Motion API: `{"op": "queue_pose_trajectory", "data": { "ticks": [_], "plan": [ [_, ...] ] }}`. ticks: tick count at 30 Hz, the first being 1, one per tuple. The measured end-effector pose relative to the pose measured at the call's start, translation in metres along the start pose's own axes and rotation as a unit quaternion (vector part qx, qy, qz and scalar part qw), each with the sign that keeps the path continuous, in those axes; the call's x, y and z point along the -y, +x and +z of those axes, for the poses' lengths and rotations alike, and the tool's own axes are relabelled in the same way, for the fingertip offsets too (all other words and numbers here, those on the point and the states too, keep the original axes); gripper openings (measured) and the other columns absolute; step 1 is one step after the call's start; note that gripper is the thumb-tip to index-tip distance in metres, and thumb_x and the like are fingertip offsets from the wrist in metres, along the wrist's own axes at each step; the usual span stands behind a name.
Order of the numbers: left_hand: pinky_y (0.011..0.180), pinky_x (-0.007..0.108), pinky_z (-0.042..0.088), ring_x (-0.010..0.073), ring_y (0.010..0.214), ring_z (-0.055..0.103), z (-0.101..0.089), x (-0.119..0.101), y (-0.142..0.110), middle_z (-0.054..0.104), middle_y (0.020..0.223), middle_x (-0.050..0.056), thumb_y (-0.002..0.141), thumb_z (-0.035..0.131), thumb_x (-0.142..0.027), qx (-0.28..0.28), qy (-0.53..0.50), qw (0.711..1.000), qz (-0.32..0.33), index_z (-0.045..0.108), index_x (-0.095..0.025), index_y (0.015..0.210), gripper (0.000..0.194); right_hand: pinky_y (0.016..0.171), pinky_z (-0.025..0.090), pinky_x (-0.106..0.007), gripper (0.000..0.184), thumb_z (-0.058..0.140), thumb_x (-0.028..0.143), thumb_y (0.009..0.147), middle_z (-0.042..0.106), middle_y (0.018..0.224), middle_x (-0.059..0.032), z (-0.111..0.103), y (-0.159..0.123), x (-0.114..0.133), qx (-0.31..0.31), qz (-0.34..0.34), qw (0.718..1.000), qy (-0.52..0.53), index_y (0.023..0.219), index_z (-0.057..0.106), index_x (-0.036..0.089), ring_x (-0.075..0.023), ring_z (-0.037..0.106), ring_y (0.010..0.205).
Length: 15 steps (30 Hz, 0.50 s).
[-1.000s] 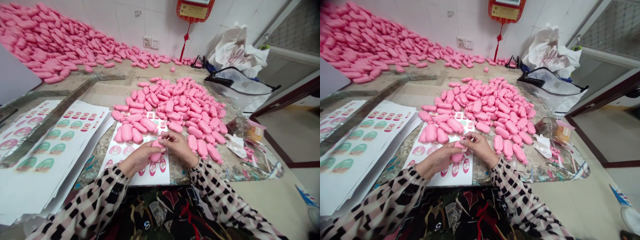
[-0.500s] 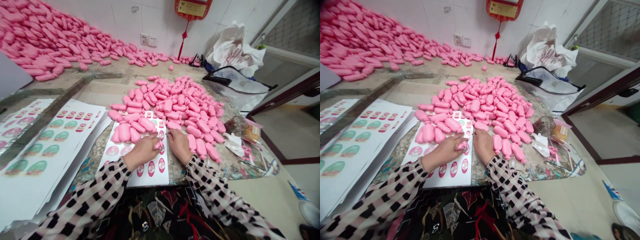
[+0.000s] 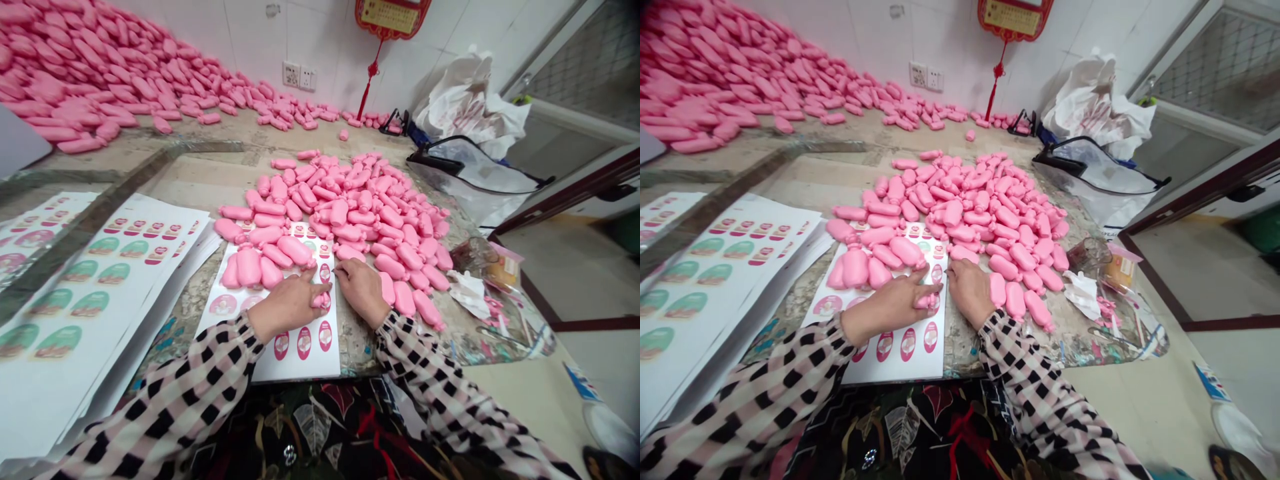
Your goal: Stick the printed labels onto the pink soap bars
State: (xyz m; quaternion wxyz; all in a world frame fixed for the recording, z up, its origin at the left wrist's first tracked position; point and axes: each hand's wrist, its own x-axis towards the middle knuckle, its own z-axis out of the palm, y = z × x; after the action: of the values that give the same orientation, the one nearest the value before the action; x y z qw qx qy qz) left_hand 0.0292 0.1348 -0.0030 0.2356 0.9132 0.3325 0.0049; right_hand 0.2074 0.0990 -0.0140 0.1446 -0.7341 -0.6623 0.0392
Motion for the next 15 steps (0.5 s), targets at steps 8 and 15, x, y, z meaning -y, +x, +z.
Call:
{"op": "queue_pose_trajectory", "data": {
  "ticks": [8,15],
  "plan": [
    [0.089,0.043,0.043,0.033,0.113,0.053,0.0003,0.0017,-0.0002,0.028,0.147,0.012,0.08,0.05,-0.046,0.006,-0.007,1.0,-0.001,0.054,-0.032,0.124,0.046,0.069,0.038,-0.026,0.017,0.05,0.029,0.087,0.067,0.092,-0.0017,-0.0006,0.0021,-0.0025,0.01,-0.004,0.999,0.034,0.09,0.065,0.023,-0.0163,0.059,0.086],
    [0.088,0.045,0.043,0.0345,0.116,0.05,0.0005,0.0032,0.001,0.027,0.148,0.011,0.08,0.05,-0.047,0.009,0.002,1.0,0.004,0.053,-0.034,0.125,0.047,0.066,0.038,-0.026,0.016,0.053,0.032,0.084,0.069,0.09,0.0001,0.0007,0.0043,-0.0061,0.028,0.025,0.994,0.099,0.084,0.067,0.025,-0.0168,0.06,0.082]
  ]
}}
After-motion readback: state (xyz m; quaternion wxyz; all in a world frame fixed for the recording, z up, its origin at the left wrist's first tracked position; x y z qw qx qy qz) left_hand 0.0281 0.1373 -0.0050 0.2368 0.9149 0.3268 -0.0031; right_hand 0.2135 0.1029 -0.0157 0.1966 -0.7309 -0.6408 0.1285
